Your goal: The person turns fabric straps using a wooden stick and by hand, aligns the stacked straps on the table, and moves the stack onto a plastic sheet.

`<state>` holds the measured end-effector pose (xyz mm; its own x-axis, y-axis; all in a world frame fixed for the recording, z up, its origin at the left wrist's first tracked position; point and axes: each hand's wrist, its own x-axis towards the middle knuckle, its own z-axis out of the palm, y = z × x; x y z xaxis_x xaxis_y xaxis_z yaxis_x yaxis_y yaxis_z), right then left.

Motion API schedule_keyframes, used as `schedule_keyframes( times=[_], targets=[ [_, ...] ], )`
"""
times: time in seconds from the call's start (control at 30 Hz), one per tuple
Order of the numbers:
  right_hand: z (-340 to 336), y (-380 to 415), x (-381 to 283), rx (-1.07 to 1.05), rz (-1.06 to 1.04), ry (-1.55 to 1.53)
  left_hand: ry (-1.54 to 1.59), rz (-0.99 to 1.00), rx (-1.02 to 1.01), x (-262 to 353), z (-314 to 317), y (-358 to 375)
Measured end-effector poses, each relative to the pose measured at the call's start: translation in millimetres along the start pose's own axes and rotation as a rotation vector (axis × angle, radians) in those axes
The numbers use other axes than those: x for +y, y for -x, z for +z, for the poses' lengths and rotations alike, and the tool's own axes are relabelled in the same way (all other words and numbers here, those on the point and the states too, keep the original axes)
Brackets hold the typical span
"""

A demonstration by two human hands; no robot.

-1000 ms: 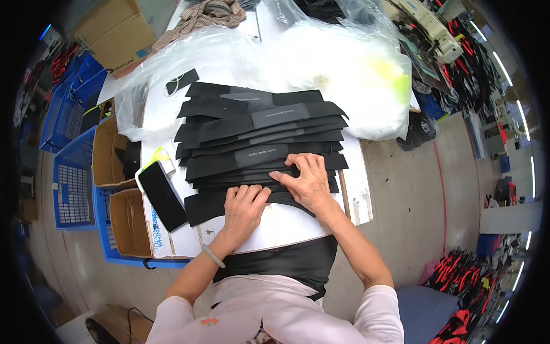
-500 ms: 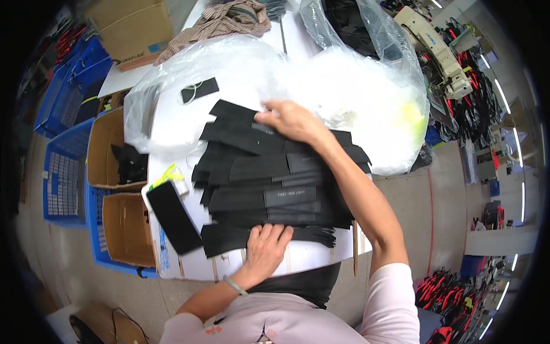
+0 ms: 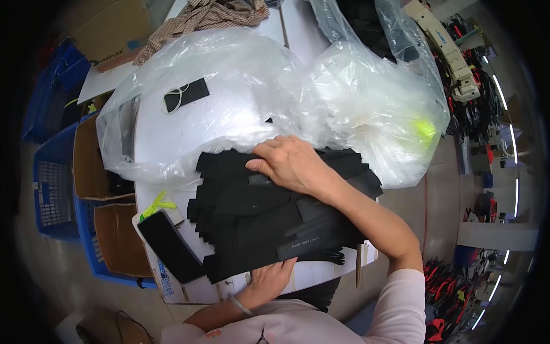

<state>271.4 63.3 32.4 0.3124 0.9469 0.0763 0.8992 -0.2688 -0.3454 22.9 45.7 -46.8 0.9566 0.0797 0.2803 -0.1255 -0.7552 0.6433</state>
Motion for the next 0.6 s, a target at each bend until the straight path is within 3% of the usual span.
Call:
schedule_keyframes(
  times=[0.13, 0.3, 0.4, 0.43, 0.6],
  targets=[
    [2.0, -7.9, 5.0, -0.004, 0.037, 0.012, 0.021, -0.046, -0.05, -5.2, 0.9, -8.9],
    [5.0, -15.1, 18.7, -0.001, 0.054, -0.038, 0.013, -0.021, 0.143, -10.6, -4.4, -28.1],
    [5.8, -13.7, 19.0, -0.013, 0.099, -0.056, -0.012, -0.007, 0.105, -15.3, 6.4, -22.5],
    [2.6, -12.8, 15.7, -0.045, 0.157, -0.069, 0.056, -0.067, -0.003, -15.4, 9.4, -18.7],
    [-50.6, -2.5, 4.0, 0.178, 0.225, -0.256, -0.113, 0.09, 0.181, -10.6, 14.0, -8.5]
  ],
)
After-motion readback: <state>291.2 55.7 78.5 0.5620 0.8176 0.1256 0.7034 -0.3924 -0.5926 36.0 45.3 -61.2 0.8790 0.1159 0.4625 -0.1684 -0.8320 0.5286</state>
